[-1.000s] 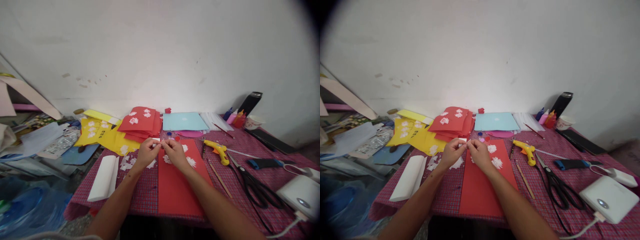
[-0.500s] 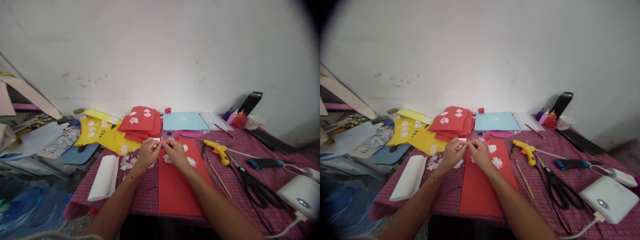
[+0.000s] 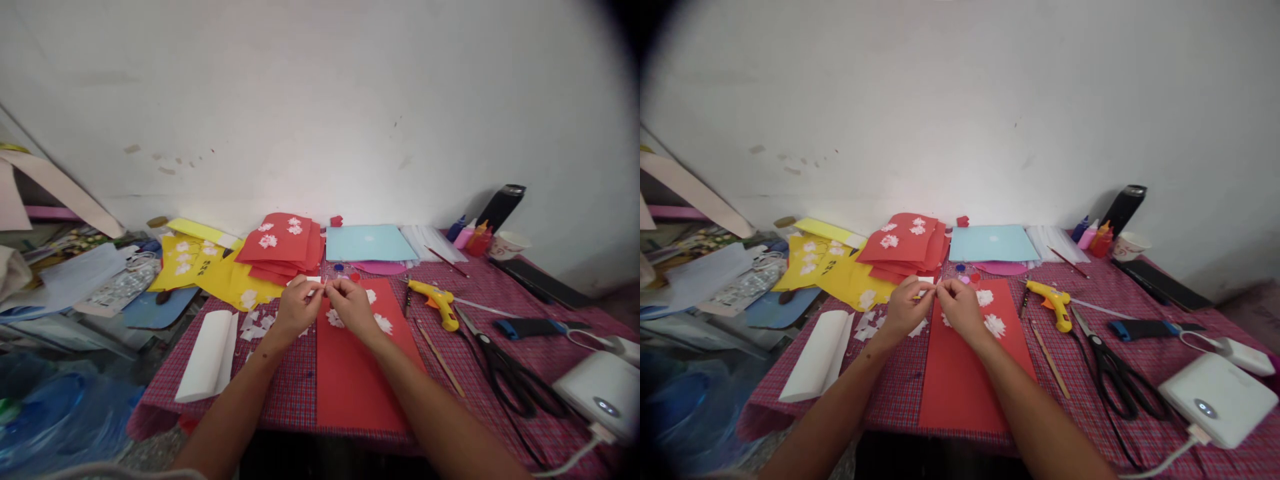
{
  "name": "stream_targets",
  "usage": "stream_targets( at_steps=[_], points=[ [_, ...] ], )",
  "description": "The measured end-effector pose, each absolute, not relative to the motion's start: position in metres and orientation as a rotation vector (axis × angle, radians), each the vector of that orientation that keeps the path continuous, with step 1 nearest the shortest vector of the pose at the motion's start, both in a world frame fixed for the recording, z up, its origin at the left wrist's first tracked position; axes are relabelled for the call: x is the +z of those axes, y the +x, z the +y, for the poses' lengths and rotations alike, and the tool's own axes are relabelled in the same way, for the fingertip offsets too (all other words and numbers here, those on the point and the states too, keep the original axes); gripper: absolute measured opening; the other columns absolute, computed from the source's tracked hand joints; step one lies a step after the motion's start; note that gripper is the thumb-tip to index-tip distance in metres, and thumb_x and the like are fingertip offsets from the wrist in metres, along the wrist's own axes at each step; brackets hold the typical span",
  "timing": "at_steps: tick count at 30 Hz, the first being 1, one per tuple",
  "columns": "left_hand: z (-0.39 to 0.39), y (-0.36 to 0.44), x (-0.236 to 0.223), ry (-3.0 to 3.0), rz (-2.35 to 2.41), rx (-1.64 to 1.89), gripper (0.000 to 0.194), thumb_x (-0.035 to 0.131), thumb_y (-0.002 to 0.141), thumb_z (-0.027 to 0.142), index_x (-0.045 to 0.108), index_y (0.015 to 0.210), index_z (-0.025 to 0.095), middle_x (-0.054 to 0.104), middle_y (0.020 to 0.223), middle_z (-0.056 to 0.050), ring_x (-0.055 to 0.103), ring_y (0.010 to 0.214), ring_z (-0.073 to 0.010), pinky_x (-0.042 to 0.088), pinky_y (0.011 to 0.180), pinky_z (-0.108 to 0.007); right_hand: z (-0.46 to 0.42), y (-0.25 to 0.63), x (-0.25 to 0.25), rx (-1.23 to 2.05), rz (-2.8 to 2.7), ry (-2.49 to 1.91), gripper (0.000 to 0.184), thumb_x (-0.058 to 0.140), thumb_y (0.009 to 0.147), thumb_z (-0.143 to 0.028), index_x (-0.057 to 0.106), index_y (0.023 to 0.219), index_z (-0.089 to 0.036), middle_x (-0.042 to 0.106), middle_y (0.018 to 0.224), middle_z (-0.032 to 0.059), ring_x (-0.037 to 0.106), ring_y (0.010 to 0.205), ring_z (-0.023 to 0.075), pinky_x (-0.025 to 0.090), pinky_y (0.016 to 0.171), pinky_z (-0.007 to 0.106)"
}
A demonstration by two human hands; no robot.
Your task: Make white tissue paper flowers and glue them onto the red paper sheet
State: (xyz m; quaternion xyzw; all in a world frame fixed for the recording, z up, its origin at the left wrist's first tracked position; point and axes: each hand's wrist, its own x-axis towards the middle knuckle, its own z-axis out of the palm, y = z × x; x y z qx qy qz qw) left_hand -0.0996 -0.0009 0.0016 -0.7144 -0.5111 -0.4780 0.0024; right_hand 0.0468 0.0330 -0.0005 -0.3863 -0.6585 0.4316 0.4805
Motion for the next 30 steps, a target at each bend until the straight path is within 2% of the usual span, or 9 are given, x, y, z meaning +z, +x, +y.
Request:
stream_targets(
  at_steps=[10, 21, 30],
  points=[
    [-0.0024, -0.0994, 0.0105, -2.305, -1.705, -1.678, 0.009, 0.061, 0.082, 0.015, 0.069, 0.082, 0.018, 0.066, 0.079, -0.003, 0.059, 0.075, -0.0147, 0.044, 0.072, -0.027, 0.0322, 0.0463, 0.0018, 1.013, -1.642, -0.909, 0.021, 0.052, 0.084, -0.029, 0.052, 0.065, -0.02, 0.047, 0.057, -0.0047, 0.043, 0.054, 0.0123, 0.034, 0.052, 0.024],
    [-0.0008, -0.1029, 0.0058, -2.399, -1.928, -1.914, 0.018, 0.056, 0.087, 0.029, 0.067, 0.078, 0.016, 0.062, 0.074, -0.001, 0.054, 0.071, -0.0132, 0.042, 0.067, -0.024, 0.0328, 0.047, -0.0021, 0.89, -1.746, -0.904, 0.02, 0.051, 0.086, -0.026, 0.051, 0.067, -0.02, 0.049, 0.061, -0.0037, 0.045, 0.057, 0.0127, 0.034, 0.056, 0.025],
    [-0.0003, -0.1028, 0.0065, -2.386, -2.004, -2.049, 0.018, 0.057, 0.085, 0.029, 0.065, 0.075, 0.016, 0.059, 0.07, 0.001, 0.05, 0.067, -0.0117, 0.04, 0.063, -0.022, 0.0314, 0.0466, -0.0022, 0.813, -1.799, -0.889, 0.021, 0.05, 0.088, -0.026, 0.052, 0.068, -0.02, 0.051, 0.062, -0.0027, 0.046, 0.059, 0.0135, 0.033, 0.056, 0.025]
  ],
)
